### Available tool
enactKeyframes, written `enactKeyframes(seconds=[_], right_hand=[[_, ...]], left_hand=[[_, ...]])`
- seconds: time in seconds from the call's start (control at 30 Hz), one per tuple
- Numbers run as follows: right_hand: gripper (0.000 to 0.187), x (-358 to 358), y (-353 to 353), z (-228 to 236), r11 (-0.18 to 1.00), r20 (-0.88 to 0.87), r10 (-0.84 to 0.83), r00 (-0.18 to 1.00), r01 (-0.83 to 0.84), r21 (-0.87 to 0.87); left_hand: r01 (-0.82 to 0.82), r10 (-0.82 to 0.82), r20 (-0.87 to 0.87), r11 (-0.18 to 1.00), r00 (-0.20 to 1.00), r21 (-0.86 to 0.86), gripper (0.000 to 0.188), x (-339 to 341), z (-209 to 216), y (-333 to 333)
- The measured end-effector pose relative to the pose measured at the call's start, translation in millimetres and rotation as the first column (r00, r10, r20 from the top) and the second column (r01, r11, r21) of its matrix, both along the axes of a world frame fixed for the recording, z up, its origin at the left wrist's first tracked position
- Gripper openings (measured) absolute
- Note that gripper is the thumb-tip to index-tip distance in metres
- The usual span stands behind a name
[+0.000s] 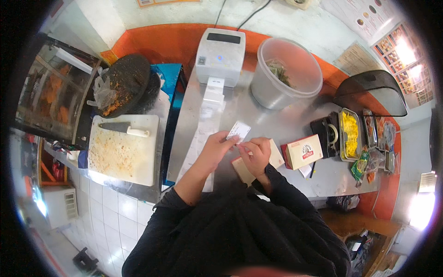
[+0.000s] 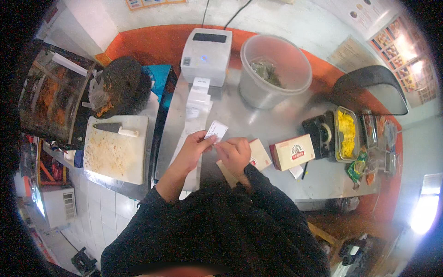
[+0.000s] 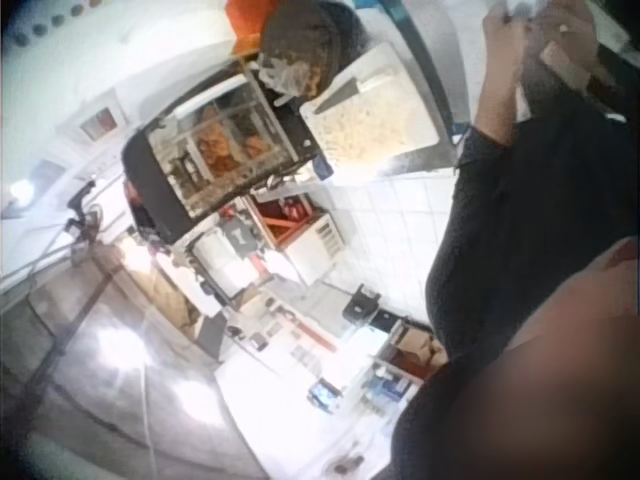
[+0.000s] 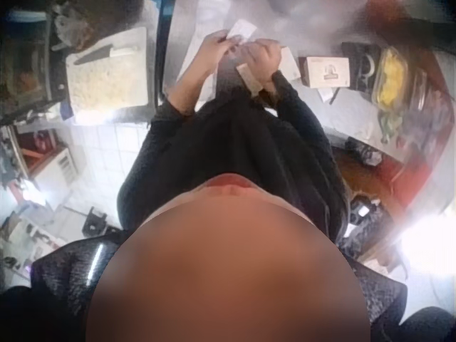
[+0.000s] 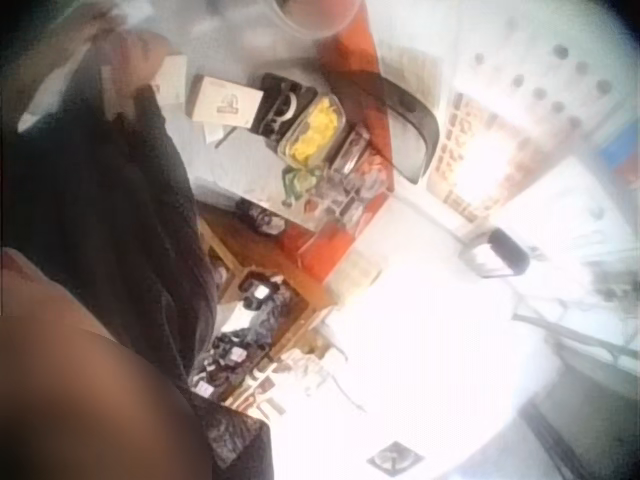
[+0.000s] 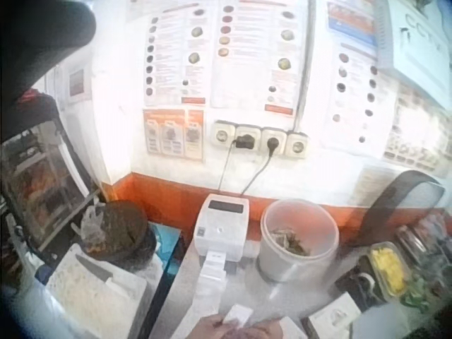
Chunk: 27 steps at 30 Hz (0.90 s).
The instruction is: The person scoops scrambled eggs from a metal tray into a cardboard food container using a ladle. They then close the container, seal it with a printed sticker, and place it into a plastic bag. The person also uses scissors to cut open a plastic package containing a dark food item.
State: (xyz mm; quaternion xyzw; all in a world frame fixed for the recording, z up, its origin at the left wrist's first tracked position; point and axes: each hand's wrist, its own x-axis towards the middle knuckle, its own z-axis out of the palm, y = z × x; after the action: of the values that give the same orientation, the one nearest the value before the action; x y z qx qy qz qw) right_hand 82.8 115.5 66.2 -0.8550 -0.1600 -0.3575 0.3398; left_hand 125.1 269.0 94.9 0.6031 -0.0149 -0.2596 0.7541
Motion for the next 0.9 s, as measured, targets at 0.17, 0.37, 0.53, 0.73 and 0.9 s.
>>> enactKeyframes(seconds=[0.17, 0.37, 0.53, 0.73, 0.9], right_hand=[[0.033, -41.9, -32.8, 23.5, 0.917, -0.278, 0.119, 0.953, 0.002, 0.399], [0.020, -73.1, -79.7, 40.4, 0.808, -0.659, 0.435, 0.614, 0.058, 0.587], [0.021, -99.1, -104.2, 10.9, 0.757, -0.661, 0.461, 0.592, 0.126, 0.641], [0.037, -118.7, -119.6, -27.6, 0.720, -0.630, 0.494, 0.598, 0.124, 0.682], [0.051, -127.9, -116.6, -60.8, 0.635, -0.605, 0.511, 0.611, 0.207, 0.744]], left_hand=[[0.058, -0.109, 0.143, 0.946, 0.984, 0.319, 0.024, -33.8, -1.7, -8.0], [0.155, -0.268, 0.160, 0.850, 0.950, 0.503, 0.026, -83.0, 29.5, -41.4], [0.013, -0.110, 0.163, 0.865, 0.980, 0.501, 0.029, -123.2, 2.2, -67.0], [-0.231, 0.199, 0.131, 0.922, 0.971, 0.312, 0.046, -164.6, -53.1, -95.4], [-0.348, 0.333, 0.103, 0.882, 0.937, 0.318, 0.042, -181.2, -88.0, -108.1]])
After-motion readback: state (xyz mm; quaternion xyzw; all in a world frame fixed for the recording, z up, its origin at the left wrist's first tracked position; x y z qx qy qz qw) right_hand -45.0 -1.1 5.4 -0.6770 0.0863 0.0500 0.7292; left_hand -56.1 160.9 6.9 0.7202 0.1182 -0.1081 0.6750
